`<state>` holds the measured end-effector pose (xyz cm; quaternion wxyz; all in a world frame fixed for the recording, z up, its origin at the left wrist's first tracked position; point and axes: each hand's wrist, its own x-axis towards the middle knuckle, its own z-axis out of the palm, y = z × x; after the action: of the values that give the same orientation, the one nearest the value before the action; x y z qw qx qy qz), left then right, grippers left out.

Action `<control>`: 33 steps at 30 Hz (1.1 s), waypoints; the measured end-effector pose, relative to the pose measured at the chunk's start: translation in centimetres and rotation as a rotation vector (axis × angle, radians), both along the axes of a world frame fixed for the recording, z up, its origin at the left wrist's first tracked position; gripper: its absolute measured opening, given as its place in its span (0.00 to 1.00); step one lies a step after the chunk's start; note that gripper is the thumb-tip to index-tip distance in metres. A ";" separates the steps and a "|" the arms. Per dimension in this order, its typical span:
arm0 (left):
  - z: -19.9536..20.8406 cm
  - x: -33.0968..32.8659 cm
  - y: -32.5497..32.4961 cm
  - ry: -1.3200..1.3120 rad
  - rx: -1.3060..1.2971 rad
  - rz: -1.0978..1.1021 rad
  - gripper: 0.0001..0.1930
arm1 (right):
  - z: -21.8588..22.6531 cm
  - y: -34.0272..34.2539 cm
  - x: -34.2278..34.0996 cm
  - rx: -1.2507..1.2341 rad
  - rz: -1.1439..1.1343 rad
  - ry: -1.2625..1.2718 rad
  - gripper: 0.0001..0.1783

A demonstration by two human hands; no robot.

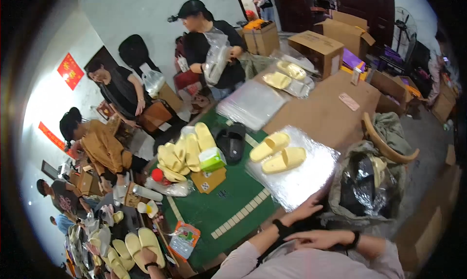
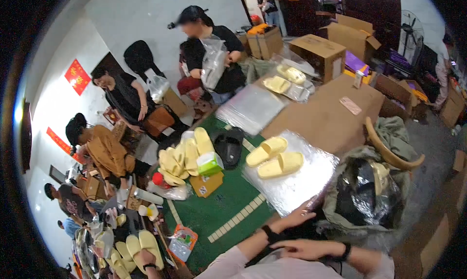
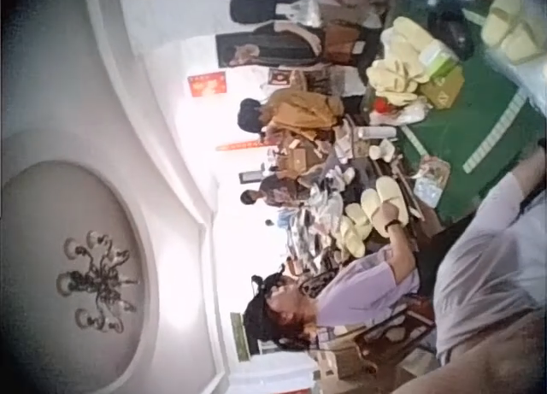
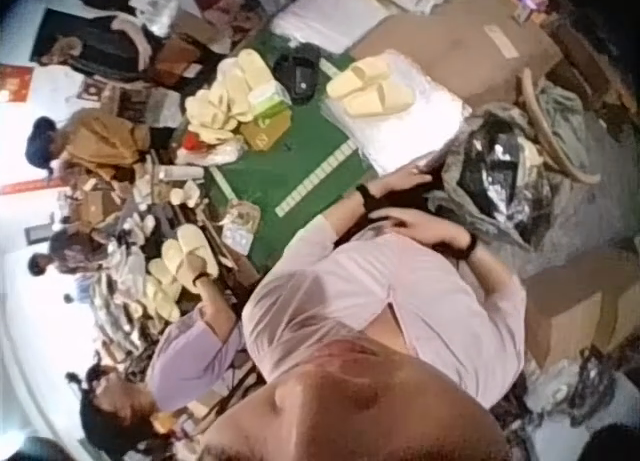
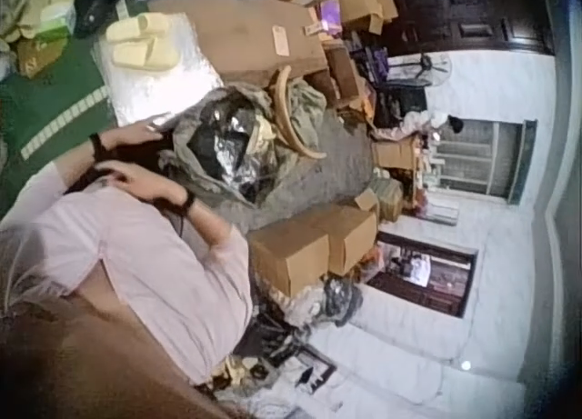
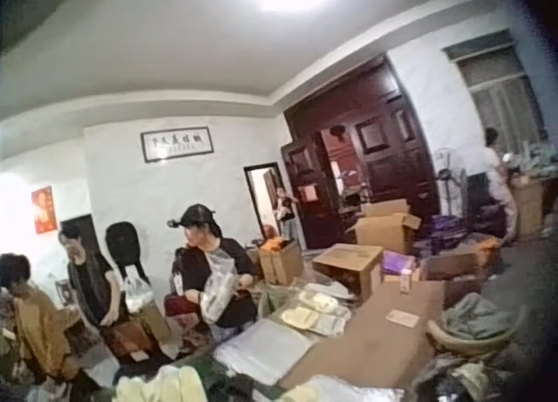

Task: The recorder is seen sorting, pairing, and packing yellow and black foam footwear into plastic bags and larger containers.

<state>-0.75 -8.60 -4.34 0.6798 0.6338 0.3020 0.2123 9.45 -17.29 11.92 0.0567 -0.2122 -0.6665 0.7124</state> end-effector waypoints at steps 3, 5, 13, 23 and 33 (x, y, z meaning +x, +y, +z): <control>-1.2 -3.0 -1.1 0.074 -0.007 0.142 0.34 | -0.7 3.1 -3.9 -0.153 0.118 0.201 0.23; -1.6 -5.1 -1.8 0.152 -0.243 0.225 0.32 | -2.0 5.1 -7.1 -0.194 0.149 0.324 0.22; -8.4 -10.3 -4.7 0.039 -0.118 0.573 0.27 | -10.8 13.8 -13.3 0.382 -0.169 -0.120 0.24; -5.9 -3.5 1.0 1.123 0.369 0.119 0.30 | -18.1 30.6 -8.3 1.590 -0.633 -0.795 0.21; -5.0 -2.4 5.7 1.190 0.175 1.069 0.44 | -22.4 39.1 -0.8 1.379 -0.305 -0.666 0.06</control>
<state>-3.13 -2.86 -9.29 0.1591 0.4611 0.8584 0.1585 8.69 21.81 -10.47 0.0701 -0.4209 -0.9042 0.0201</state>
